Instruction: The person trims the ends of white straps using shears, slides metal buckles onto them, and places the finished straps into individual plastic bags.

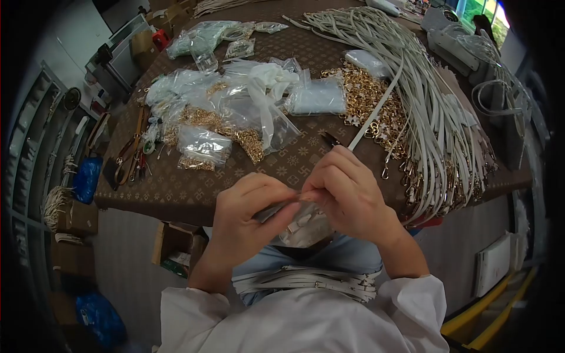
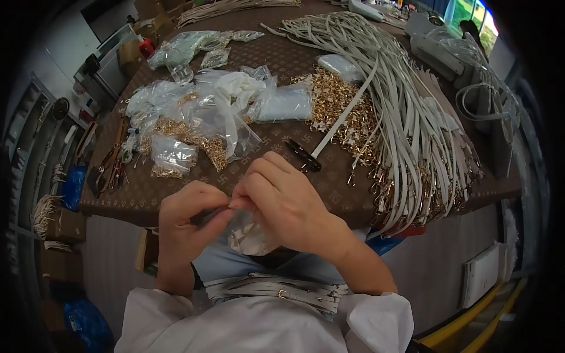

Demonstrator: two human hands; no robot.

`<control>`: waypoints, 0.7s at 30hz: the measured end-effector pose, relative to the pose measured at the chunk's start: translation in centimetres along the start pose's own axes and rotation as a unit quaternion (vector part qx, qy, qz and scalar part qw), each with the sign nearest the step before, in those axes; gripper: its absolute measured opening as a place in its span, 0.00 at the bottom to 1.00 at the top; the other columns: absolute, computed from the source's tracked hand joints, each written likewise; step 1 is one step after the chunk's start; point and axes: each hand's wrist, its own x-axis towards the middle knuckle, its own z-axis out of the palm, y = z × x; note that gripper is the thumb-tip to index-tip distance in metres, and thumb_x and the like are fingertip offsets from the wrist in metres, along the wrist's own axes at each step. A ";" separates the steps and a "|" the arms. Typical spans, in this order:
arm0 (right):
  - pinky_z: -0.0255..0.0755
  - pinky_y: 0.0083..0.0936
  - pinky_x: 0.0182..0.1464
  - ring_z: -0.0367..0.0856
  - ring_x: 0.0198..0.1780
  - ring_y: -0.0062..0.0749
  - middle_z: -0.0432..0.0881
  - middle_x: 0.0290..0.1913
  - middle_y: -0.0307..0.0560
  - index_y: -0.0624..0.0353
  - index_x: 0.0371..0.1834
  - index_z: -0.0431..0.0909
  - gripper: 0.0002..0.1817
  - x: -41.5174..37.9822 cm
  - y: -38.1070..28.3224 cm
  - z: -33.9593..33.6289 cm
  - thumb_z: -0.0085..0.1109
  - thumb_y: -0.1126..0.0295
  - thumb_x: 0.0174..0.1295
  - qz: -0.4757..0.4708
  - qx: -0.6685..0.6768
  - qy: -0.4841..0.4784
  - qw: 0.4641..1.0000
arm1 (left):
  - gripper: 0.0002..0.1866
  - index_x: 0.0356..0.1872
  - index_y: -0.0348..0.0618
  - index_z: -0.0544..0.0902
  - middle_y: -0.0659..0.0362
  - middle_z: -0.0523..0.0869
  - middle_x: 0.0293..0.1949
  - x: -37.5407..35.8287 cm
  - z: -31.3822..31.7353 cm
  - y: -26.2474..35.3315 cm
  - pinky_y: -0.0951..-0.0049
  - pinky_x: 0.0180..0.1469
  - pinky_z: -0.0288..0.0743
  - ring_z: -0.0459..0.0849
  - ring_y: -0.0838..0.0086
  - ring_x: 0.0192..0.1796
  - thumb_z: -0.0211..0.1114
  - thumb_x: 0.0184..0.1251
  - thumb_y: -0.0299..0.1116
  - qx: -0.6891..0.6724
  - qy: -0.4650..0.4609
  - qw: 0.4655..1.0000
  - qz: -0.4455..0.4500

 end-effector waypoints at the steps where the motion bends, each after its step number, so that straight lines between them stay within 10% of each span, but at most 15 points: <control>1: 0.64 0.29 0.28 0.69 0.27 0.38 0.72 0.26 0.45 0.63 0.26 0.71 0.10 -0.2 -0.2 0.0 0.65 0.75 0.45 0.007 -0.002 0.002 1.000 | 0.11 0.33 0.39 0.82 0.57 0.81 0.29 0.0 0.2 0.0 0.73 0.33 0.73 0.79 0.68 0.31 0.69 0.44 0.22 -0.025 -0.008 0.999 -0.020; 21: 0.67 0.27 0.33 0.72 0.31 0.36 0.74 0.30 0.42 0.60 0.27 0.74 0.08 -3.6 -0.9 -2.1 0.64 0.72 0.50 0.153 -0.066 0.026 0.986 | 0.11 0.27 0.40 0.81 0.59 0.77 0.24 -2.6 -0.9 -0.5 0.71 0.28 0.71 0.76 0.68 0.26 0.68 0.39 0.17 0.081 -0.056 0.995 -0.021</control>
